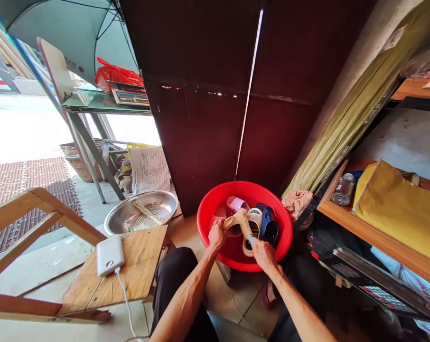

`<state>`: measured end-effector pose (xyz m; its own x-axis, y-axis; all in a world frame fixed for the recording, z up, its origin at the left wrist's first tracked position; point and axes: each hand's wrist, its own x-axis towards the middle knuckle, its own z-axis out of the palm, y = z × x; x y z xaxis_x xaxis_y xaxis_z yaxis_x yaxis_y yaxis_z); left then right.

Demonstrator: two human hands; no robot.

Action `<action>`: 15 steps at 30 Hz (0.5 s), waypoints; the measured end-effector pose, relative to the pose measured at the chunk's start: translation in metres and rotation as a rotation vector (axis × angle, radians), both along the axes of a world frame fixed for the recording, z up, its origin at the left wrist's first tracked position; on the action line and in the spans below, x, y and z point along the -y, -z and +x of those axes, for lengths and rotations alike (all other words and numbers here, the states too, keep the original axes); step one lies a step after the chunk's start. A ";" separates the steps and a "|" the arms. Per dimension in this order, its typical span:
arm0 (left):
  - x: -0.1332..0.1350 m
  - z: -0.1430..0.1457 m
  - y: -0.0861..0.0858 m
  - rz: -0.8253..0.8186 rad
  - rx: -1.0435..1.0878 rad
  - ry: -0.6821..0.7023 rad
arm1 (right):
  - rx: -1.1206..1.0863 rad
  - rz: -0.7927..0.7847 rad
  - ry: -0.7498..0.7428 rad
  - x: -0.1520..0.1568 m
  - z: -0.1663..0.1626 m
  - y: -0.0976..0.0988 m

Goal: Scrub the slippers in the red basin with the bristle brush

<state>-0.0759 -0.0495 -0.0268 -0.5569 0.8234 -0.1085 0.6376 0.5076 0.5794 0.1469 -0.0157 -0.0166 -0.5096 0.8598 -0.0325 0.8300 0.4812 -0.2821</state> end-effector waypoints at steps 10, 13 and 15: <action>-0.013 -0.005 0.020 0.146 0.005 -0.001 | -0.238 0.116 -0.168 0.036 0.014 0.002; -0.015 -0.002 0.019 0.159 -0.023 0.010 | -0.267 0.099 -0.153 0.026 0.012 0.005; -0.015 0.004 0.015 0.135 -0.051 0.019 | -0.208 0.038 -0.082 0.002 0.007 0.003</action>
